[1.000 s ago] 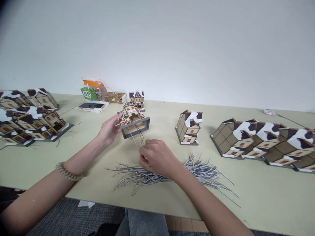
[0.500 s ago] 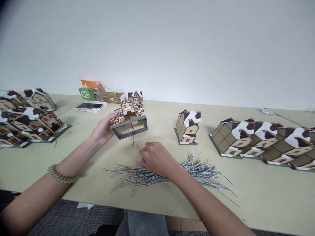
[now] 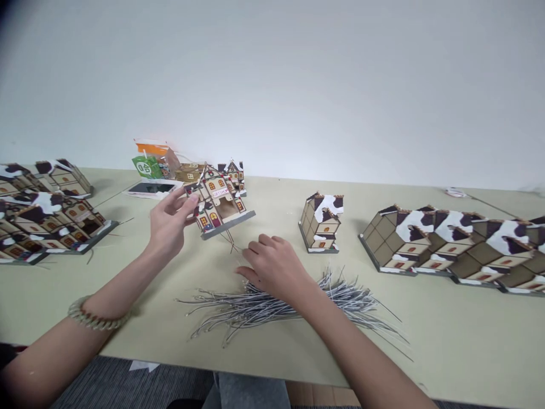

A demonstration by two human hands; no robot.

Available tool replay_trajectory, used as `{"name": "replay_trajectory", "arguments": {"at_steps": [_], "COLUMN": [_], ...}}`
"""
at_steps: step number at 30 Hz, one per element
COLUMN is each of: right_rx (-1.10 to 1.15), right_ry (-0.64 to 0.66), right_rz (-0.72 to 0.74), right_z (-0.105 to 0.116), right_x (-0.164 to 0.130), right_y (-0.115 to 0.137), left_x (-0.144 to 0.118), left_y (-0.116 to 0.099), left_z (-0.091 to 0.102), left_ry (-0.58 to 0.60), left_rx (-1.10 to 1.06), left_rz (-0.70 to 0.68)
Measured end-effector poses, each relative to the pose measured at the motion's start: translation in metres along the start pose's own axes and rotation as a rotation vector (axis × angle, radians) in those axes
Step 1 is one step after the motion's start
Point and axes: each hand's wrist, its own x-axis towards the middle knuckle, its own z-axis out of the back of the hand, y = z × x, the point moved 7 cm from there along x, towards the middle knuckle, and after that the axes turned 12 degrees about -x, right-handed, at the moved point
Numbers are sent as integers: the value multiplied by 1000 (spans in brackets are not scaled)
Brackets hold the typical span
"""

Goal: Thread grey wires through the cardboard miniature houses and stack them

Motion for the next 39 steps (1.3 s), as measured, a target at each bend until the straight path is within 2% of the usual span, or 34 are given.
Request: {"name": "replay_trajectory", "arguments": {"at_steps": [4, 5, 7, 10, 14, 19, 26, 30, 35, 39], "right_rx": [91, 109, 126, 150, 173, 175, 165, 146, 144, 111], "right_ry": [-561, -645, -723, -748, -751, -740, -700, -714, -727, -738], "right_rz": [-130, -153, -189, -224, -238, -211, -192, -195, -194, -174], "right_z": [50, 58, 65, 65, 62, 59, 56, 56, 55, 52], "right_x": [-5, -7, -8, -9, -11, -10, -10, -11, -11, -12], "right_y": [-12, -13, -13, -12, -13, -14, -15, -16, -16, -14], "left_x": [-24, -31, -47, -64, -72, -71, -74, -74, -76, -80], "left_y": [-20, -23, -27, -26, -18, -15, -18, -19, -22, -21], "left_z": [-10, -14, -22, -32, -38, -37, -40, -40, -41, -46], "left_ry": [64, 98, 166, 251, 320, 321, 352, 335, 352, 417], "left_rx": [148, 188, 244, 273, 296, 312, 381, 363, 421, 470], "left_rz": [-232, -269, -316, -316, -272, -266, -342, -319, -435, -566]}}
